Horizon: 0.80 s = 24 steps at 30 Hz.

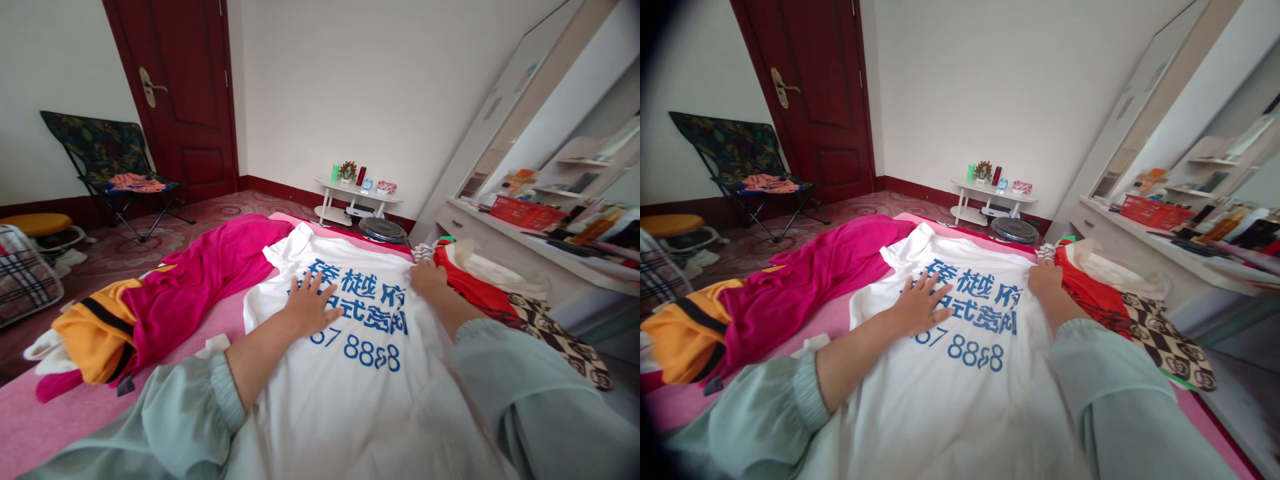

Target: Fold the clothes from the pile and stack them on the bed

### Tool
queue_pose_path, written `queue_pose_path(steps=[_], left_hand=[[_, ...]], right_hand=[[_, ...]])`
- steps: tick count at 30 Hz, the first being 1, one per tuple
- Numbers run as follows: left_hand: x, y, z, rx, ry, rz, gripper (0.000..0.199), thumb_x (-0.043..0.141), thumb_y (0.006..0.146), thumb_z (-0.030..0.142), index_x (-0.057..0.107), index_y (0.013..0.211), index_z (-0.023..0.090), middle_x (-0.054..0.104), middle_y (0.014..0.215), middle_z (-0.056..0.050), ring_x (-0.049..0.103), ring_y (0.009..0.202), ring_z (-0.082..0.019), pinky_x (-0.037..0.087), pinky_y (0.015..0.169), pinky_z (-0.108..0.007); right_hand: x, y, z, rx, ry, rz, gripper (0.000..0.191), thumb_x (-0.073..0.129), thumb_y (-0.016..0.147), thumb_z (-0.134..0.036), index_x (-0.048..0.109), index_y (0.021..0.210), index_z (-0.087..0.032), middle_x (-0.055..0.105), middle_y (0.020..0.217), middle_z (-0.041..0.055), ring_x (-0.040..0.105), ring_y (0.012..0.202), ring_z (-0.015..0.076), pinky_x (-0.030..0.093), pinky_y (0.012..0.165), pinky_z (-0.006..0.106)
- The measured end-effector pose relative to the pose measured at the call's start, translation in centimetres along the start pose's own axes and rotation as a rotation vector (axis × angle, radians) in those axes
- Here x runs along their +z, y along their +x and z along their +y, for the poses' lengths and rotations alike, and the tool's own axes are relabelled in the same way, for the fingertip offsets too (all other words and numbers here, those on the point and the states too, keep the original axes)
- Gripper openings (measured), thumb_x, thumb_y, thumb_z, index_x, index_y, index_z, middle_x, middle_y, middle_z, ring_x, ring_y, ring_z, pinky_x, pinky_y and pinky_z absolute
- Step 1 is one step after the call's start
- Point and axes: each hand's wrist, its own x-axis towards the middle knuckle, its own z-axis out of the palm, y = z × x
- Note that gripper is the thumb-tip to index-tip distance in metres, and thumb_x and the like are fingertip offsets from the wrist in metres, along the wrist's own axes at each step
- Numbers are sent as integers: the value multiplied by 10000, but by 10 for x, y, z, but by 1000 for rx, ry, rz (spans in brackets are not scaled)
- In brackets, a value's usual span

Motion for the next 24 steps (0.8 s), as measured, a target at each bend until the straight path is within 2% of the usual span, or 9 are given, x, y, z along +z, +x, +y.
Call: queue_pose_path(steps=[3,5,8,10,13,17,20,24], left_hand=[[5,1,-3,19,7,23,747,196,842,728,284,1452,306,121,1555,-97,29,1408,-382,51,1073,-629],[7,2,-4,22,14,38,743,185,844,729,284,1451,313,120,1556,-91,35,1408,-380,48,1071,-629],[9,2,-5,13,29,52,731,187,848,725,295,1446,319,142,1553,-85,49,1410,-371,52,1072,-622],[11,3,-5,15,36,62,728,190,850,722,294,1447,318,151,1551,-86,57,1411,-366,58,1074,-614],[13,3,-5,19,49,76,720,189,856,712,294,1448,316,146,1552,-84,64,1410,-367,62,1075,-606],[14,1,-2,12,70,67,701,203,874,680,303,1448,291,148,1550,-94,79,1408,-371,68,1074,-601],[12,-11,3,30,74,38,695,218,888,652,296,1455,257,144,1547,-119,88,1406,-376,76,1074,-596],[11,-41,10,105,46,15,692,261,893,626,290,1458,228,149,1543,-130,82,1408,-367,80,1085,-580]], right_hand=[[-10,-24,2,-49,0,109,374,472,846,-168,587,1199,-122,488,1305,191,439,1188,330,377,928,482],[-20,-50,8,-113,55,218,389,462,855,-199,563,1228,-153,477,1334,150,444,1192,292,381,951,428],[-28,-100,23,-191,252,403,338,450,845,-204,602,1144,-162,561,1233,118,519,1110,257,415,925,372],[-27,-136,35,-159,390,425,295,448,831,-211,620,1070,-180,626,1104,91,580,992,234,448,857,350],[-14,-183,50,-29,587,300,265,447,817,-246,611,1018,-189,668,938,58,617,819,201,465,757,319],[-3,-229,55,71,756,46,286,471,783,-284,579,1021,-167,666,795,33,618,718,184,455,689,290],[-14,-256,50,54,673,-95,265,510,769,-341,601,956,-176,658,758,31,610,707,189,426,660,285],[-33,-279,37,68,578,-157,217,584,721,-370,631,838,-193,665,755,33,607,708,199,376,603,270]])
